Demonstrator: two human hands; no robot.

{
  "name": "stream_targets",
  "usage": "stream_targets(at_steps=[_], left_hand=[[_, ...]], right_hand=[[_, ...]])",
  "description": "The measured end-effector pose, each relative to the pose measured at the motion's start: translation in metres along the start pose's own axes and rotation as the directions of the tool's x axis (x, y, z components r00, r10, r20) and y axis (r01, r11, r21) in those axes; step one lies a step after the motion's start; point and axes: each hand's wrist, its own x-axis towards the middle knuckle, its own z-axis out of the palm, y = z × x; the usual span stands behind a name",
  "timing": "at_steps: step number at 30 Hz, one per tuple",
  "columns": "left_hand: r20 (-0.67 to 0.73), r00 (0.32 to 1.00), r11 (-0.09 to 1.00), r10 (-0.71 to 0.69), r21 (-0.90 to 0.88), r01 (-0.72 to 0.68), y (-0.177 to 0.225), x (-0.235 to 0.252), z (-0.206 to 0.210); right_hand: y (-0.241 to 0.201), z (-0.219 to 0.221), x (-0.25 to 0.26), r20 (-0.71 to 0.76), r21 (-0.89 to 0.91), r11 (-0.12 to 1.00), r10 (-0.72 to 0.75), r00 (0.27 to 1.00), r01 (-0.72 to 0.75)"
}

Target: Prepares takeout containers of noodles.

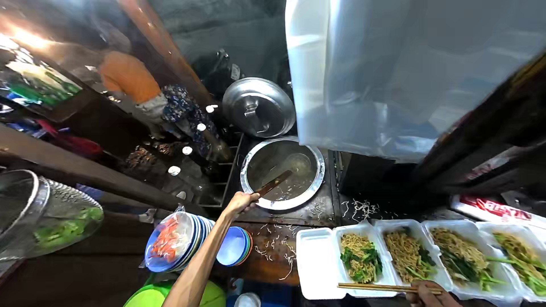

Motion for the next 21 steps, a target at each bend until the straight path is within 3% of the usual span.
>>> stream_targets(at_steps=[13,16,21], left_hand=[[-0.107,0.991,0.973,0.086,-0.203,-0.106,-0.066,-0.082,-0.009],[-0.116,0.988,0.954,0.1,-0.272,-0.129,-0.078,-0.097,0.009],[-0.126,0.973,0.917,0.191,-0.33,-0.223,-0.056,-0.092,0.063]], right_hand=[[-0.007,0.009,0.002,-0.031,-0.008,1.0,-0.001,1.0,0.001],[-0.009,0.006,0.003,-0.03,-0.007,1.0,0.0,1.0,0.0],[-0.019,0.009,0.012,-0.005,0.006,1.0,-0.013,1.0,0.013]])
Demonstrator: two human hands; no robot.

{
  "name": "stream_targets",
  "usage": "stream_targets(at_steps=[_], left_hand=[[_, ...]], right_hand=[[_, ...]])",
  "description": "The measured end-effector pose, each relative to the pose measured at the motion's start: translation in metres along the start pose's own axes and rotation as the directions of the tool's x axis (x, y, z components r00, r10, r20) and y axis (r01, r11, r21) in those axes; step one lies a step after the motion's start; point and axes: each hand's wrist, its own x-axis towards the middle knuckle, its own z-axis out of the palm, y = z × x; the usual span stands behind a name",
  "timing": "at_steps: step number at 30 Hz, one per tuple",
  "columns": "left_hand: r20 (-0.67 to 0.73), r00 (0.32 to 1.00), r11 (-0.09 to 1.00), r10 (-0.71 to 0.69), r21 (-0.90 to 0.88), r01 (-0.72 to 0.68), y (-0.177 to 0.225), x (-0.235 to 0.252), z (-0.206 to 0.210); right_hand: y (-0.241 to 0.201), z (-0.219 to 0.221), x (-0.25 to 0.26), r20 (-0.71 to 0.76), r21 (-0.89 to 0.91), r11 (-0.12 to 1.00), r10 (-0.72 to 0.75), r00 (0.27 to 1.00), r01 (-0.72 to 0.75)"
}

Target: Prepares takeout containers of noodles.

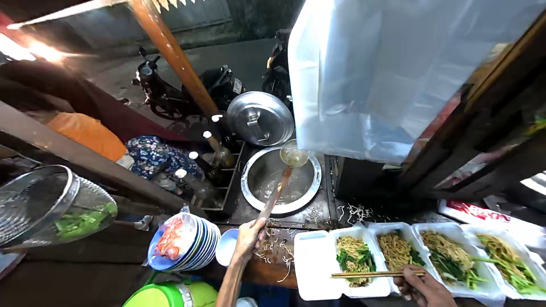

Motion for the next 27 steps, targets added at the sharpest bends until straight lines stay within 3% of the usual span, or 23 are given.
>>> stream_targets(at_steps=[7,8,10,12,15,18,20,22,24,27], left_hand=[[0.138,0.99,0.992,-0.037,-0.118,0.054,-0.022,0.075,0.121],[0.14,0.989,0.992,-0.043,-0.11,0.059,-0.028,0.086,0.135],[0.131,0.991,0.997,-0.024,0.078,0.014,-0.04,0.105,0.154],[0.162,0.986,0.938,-0.04,0.347,-0.019,-0.038,0.112,0.164],[0.238,0.971,0.819,-0.012,0.559,-0.127,-0.013,0.093,0.178],[0.237,0.968,0.785,0.087,0.581,-0.213,0.004,0.077,0.182],[0.141,0.975,0.864,0.17,0.455,-0.217,0.004,0.068,0.163],[-0.031,0.968,0.946,0.249,0.223,-0.236,-0.001,0.041,0.13],[-0.136,0.93,0.94,0.342,0.067,-0.335,-0.011,-0.008,0.097],[-0.105,0.819,0.824,0.564,0.133,-0.551,-0.039,-0.091,0.067]], right_hand=[[-0.004,-0.007,0.013,0.021,-0.027,1.0,0.004,1.0,-0.004],[-0.004,-0.009,0.016,0.031,-0.035,0.999,0.002,1.0,0.0],[-0.005,-0.015,0.021,0.051,-0.047,0.999,-0.004,0.999,0.007],[-0.007,-0.018,0.027,0.07,-0.048,0.999,-0.011,0.997,0.014],[-0.013,-0.011,0.036,0.071,-0.093,0.996,-0.009,0.997,0.015],[-0.02,0.007,0.045,0.1,-0.152,0.984,-0.081,0.992,0.096],[-0.026,0.022,0.05,0.176,-0.212,0.958,-0.156,0.972,0.192],[-0.033,0.042,0.054,0.301,-0.29,0.885,-0.277,0.912,0.364],[-0.033,0.067,0.055,0.454,-0.342,0.747,-0.4,0.796,0.57],[-0.017,0.113,0.048,0.712,-0.264,0.599,-0.407,0.572,0.756]])
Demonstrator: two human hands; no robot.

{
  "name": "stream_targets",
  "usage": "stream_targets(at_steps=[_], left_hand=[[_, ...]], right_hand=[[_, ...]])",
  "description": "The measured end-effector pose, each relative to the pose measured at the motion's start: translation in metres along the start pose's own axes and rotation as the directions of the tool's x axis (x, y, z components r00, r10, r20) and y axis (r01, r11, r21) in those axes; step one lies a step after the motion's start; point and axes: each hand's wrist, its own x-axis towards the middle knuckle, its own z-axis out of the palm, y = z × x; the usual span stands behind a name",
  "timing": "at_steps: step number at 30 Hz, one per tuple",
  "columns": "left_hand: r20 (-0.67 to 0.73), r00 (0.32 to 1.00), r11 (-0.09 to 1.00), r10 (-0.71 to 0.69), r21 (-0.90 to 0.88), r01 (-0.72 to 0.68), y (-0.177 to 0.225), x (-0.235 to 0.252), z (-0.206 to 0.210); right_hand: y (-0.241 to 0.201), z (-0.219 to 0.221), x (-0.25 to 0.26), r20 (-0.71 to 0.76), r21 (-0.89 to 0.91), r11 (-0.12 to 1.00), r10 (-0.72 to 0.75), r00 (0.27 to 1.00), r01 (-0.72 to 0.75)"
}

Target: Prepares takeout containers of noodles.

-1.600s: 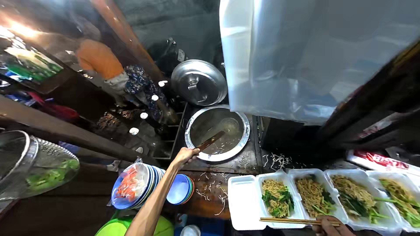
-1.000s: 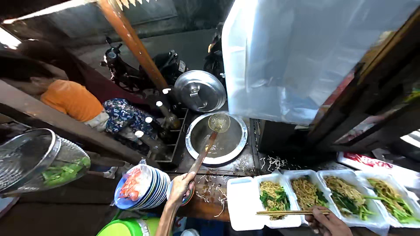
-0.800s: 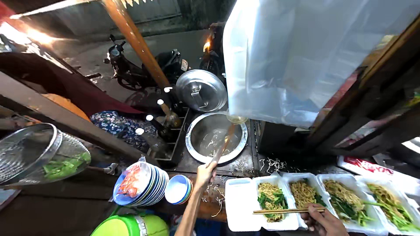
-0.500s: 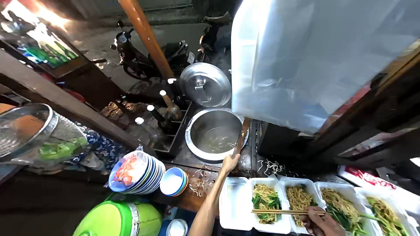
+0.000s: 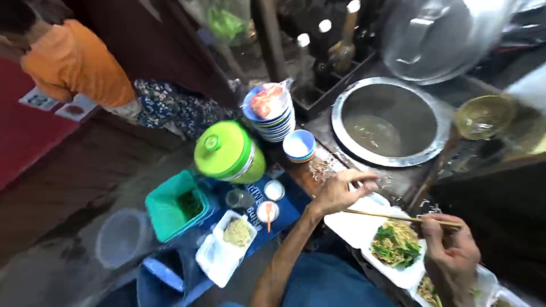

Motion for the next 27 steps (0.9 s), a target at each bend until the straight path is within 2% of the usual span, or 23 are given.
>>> stream_targets(at_steps=[2,6,9,12,15,18,20,23,27], left_hand=[[-0.032,0.996,0.99,0.078,0.124,-0.074,0.003,-0.052,-0.013],[-0.299,0.952,0.958,0.069,0.287,0.021,-0.012,-0.133,-0.038],[-0.413,0.903,0.909,0.121,0.411,0.067,-0.022,-0.186,-0.061],[-0.493,0.863,0.866,0.11,0.473,0.16,-0.035,-0.238,-0.087],[-0.616,0.787,0.879,-0.036,0.355,0.318,-0.055,-0.291,-0.119],[-0.74,0.644,0.919,-0.195,0.092,0.384,-0.089,-0.342,-0.156],[-0.792,0.554,0.905,-0.256,0.005,0.425,-0.117,-0.37,-0.172],[-0.801,0.508,0.869,-0.317,-0.03,0.494,-0.157,-0.393,-0.178],[-0.788,0.468,0.794,-0.4,-0.042,0.606,-0.18,-0.401,-0.177]], right_hand=[[-0.007,0.041,0.005,0.147,-0.001,0.993,-0.119,0.982,0.12],[-0.027,0.123,-0.008,0.364,0.044,0.955,-0.289,0.886,0.293],[-0.04,0.175,-0.034,0.463,0.071,0.928,-0.355,0.812,0.365],[-0.051,0.224,-0.07,0.513,0.075,0.932,-0.342,0.787,0.355],[-0.057,0.27,-0.114,0.472,0.023,0.954,-0.274,0.838,0.299],[-0.048,0.31,-0.151,0.374,-0.069,0.957,-0.238,0.896,0.283],[-0.034,0.334,-0.174,0.353,-0.145,0.949,-0.214,0.911,0.279],[-0.003,0.364,-0.205,0.393,-0.183,0.958,-0.136,0.91,0.222],[0.023,0.388,-0.23,0.434,-0.142,0.989,0.02,0.901,0.046]])
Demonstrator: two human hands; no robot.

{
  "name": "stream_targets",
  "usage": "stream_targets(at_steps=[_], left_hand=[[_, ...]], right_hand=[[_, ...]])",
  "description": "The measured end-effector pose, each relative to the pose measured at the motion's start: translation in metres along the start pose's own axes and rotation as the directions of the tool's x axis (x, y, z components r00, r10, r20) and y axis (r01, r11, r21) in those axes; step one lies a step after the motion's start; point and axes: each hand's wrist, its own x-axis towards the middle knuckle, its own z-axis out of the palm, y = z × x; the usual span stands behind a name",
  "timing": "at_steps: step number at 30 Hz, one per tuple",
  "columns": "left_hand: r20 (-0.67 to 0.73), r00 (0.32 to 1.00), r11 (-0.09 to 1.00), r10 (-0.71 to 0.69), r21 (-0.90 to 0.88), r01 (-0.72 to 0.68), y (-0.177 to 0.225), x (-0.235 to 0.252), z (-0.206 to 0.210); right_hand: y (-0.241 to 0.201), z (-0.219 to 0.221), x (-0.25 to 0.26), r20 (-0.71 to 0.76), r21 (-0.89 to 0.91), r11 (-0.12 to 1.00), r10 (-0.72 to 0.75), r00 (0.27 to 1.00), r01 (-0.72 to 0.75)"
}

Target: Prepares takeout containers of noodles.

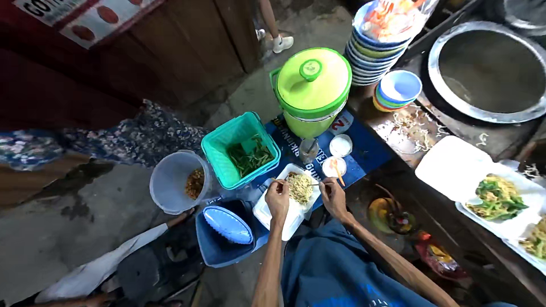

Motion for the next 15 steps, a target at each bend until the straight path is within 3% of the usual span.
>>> stream_targets(at_steps=[2,6,8,11,13,15], left_hand=[[-0.033,0.999,1.0,0.004,0.022,-0.003,-0.002,-0.002,-0.004],[-0.1,0.995,0.996,0.023,0.09,-0.014,0.005,-0.009,-0.017],[-0.1,0.995,0.994,-0.002,0.105,0.012,-0.007,-0.008,-0.014],[-0.098,0.992,0.996,-0.08,-0.049,0.076,-0.031,0.0,-0.002],[-0.098,0.985,0.969,-0.144,-0.217,0.12,-0.034,0.001,-0.004],[-0.095,0.984,0.941,-0.152,-0.319,0.115,-0.024,-0.003,-0.012]], right_hand=[[-0.002,0.0,-0.001,0.036,0.0,0.998,0.066,0.997,-0.066],[-0.018,-0.017,0.002,-0.072,-0.033,0.993,0.109,0.991,-0.112],[-0.012,-0.009,0.001,-0.042,0.036,0.966,0.258,0.965,-0.256],[0.0,0.014,0.003,0.037,0.321,0.798,0.528,0.849,-0.51],[-0.003,0.016,0.002,0.038,0.48,0.686,0.607,0.794,-0.547],[-0.008,0.007,-0.002,0.018,0.551,0.669,0.588,0.809,-0.498]])
